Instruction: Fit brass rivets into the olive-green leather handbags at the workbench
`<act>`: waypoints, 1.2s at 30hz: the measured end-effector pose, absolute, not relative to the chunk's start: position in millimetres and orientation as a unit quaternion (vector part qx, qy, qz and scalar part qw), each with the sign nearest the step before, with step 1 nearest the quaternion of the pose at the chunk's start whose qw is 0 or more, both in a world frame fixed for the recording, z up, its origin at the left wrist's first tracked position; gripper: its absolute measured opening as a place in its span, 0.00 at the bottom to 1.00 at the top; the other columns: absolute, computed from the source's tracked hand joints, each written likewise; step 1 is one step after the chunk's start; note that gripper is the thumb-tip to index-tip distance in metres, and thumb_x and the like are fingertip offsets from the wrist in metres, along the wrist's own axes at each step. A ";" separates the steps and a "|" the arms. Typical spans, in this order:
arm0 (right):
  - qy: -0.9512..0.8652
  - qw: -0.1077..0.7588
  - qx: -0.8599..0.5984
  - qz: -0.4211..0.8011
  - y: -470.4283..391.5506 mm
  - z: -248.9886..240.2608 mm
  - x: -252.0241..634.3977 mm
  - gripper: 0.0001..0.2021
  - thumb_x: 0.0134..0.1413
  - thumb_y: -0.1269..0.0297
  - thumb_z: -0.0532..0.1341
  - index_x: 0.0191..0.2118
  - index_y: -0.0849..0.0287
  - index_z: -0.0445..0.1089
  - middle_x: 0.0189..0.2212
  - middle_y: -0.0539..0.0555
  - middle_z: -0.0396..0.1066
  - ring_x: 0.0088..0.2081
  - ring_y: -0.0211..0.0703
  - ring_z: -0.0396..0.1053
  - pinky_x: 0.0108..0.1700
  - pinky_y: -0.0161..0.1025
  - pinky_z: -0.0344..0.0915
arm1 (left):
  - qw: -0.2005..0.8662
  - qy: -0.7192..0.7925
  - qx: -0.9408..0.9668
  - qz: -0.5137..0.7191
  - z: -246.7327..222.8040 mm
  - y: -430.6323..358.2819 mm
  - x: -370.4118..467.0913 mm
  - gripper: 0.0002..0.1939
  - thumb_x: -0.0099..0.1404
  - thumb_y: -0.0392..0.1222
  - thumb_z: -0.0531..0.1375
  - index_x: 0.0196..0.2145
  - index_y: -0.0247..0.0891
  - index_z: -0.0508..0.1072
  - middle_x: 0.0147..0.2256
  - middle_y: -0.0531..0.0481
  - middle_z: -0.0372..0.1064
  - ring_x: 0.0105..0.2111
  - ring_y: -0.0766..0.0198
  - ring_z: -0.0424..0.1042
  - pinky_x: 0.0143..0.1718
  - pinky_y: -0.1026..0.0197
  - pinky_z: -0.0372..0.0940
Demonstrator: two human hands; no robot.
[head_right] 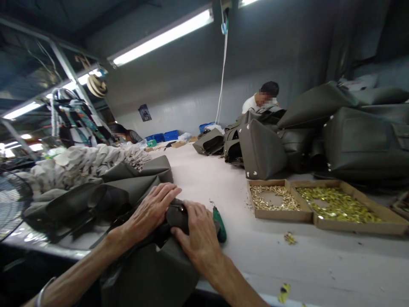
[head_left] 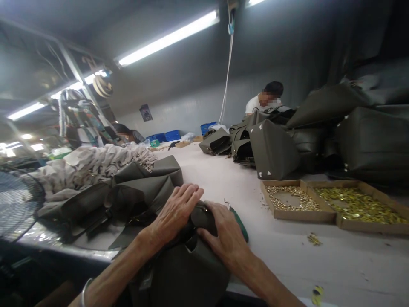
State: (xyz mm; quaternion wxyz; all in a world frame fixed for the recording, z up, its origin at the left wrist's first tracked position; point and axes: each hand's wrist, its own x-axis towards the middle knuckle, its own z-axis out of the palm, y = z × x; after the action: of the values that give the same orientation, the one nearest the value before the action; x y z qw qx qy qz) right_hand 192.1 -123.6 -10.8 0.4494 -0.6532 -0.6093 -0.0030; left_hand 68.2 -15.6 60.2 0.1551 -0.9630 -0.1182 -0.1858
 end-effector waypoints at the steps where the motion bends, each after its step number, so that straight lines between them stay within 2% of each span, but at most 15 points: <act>1: -0.608 0.435 -0.663 -0.030 -122.2 -15.4 186.1 0.26 0.49 0.67 0.63 0.55 0.63 0.62 0.53 0.60 0.65 0.54 0.52 0.61 0.57 0.52 0.57 | 0.165 -0.164 -0.953 -0.195 60.3 -17.6 64.6 0.21 0.63 0.28 0.50 0.54 0.36 0.59 0.52 0.40 0.59 0.52 0.50 0.58 0.51 0.46 0.61; 4: -0.612 0.378 -0.685 -0.120 -118.8 -29.4 172.4 0.27 0.51 0.71 0.61 0.58 0.64 0.59 0.55 0.62 0.64 0.55 0.55 0.59 0.57 0.55 0.57 | 0.136 -0.275 -0.918 -0.252 59.1 -27.4 49.3 0.16 0.61 0.29 0.51 0.47 0.35 0.63 0.46 0.40 0.61 0.46 0.51 0.61 0.47 0.48 0.63; 7: -0.614 0.336 -0.684 -0.204 -117.2 -43.7 165.2 0.26 0.54 0.75 0.56 0.60 0.65 0.58 0.56 0.63 0.63 0.55 0.55 0.59 0.55 0.56 0.57 | 0.013 -0.322 -0.899 -0.296 55.3 -44.5 31.3 0.07 0.65 0.34 0.49 0.37 0.38 0.66 0.36 0.46 0.64 0.37 0.57 0.66 0.41 0.55 0.63; 10: -0.622 0.318 -0.673 -0.242 -117.9 -52.9 161.9 0.25 0.57 0.78 0.51 0.61 0.64 0.57 0.56 0.62 0.62 0.56 0.55 0.59 0.55 0.56 0.57 | -0.123 -0.361 -0.883 -0.272 51.1 -59.9 18.7 0.11 0.68 0.42 0.47 0.34 0.39 0.68 0.32 0.49 0.67 0.33 0.60 0.67 0.38 0.59 0.61; 13: -0.632 0.313 -0.664 -0.250 -119.7 -55.3 160.4 0.25 0.58 0.79 0.49 0.61 0.63 0.57 0.56 0.63 0.62 0.56 0.56 0.59 0.55 0.56 0.56 | -0.207 -0.401 -0.853 -0.262 47.5 -62.1 14.7 0.17 0.68 0.50 0.47 0.32 0.39 0.70 0.29 0.50 0.69 0.31 0.62 0.67 0.35 0.61 0.59; 17: -0.641 0.313 -0.655 -0.249 -122.5 -55.9 158.8 0.25 0.58 0.79 0.49 0.61 0.62 0.57 0.56 0.64 0.62 0.56 0.57 0.59 0.55 0.57 0.56 | -0.276 -0.420 -0.834 -0.229 38.1 -49.3 17.4 0.25 0.66 0.59 0.47 0.23 0.37 0.67 0.21 0.51 0.66 0.24 0.65 0.65 0.28 0.64 0.56; 20: -0.652 0.315 -0.645 -0.245 -125.2 -57.3 158.1 0.24 0.59 0.77 0.49 0.60 0.61 0.59 0.56 0.64 0.62 0.56 0.56 0.59 0.55 0.57 0.55 | -0.378 -0.448 -0.785 -0.202 30.1 -42.4 20.7 0.26 0.61 0.63 0.51 0.24 0.36 0.66 0.18 0.52 0.64 0.20 0.67 0.62 0.23 0.65 0.54; 26: -0.673 0.312 -0.626 -0.240 -128.7 -54.6 159.2 0.23 0.61 0.75 0.50 0.60 0.58 0.60 0.54 0.64 0.64 0.54 0.55 0.61 0.52 0.53 0.59 | -0.470 -0.446 -0.729 -0.220 29.2 -45.2 17.3 0.22 0.58 0.59 0.57 0.26 0.34 0.64 0.19 0.54 0.63 0.18 0.72 0.59 0.20 0.69 0.51; 32: -0.684 0.304 -0.627 -0.214 -127.2 -51.0 160.3 0.23 0.60 0.74 0.53 0.60 0.55 0.60 0.53 0.63 0.65 0.52 0.55 0.62 0.49 0.51 0.60 | -0.576 -0.406 -0.671 -0.231 28.4 -46.5 6.9 0.19 0.56 0.54 0.62 0.26 0.34 0.64 0.21 0.57 0.59 0.21 0.74 0.58 0.22 0.70 0.51; 36: -0.684 0.307 -0.624 -0.219 -125.9 -52.8 160.7 0.23 0.60 0.72 0.54 0.60 0.54 0.60 0.53 0.62 0.66 0.52 0.55 0.62 0.48 0.51 0.61 | -0.631 -0.373 -0.643 -0.222 24.9 -45.3 3.2 0.19 0.57 0.54 0.62 0.26 0.35 0.62 0.20 0.59 0.56 0.20 0.75 0.55 0.21 0.71 0.50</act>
State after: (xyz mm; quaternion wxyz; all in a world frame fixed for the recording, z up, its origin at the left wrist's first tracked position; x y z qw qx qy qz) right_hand 160.7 -125.9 -52.8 0.3074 -0.6242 -0.6840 -0.2192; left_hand 3.2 -45.3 24.9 -0.6312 -0.6430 -0.3726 -0.2221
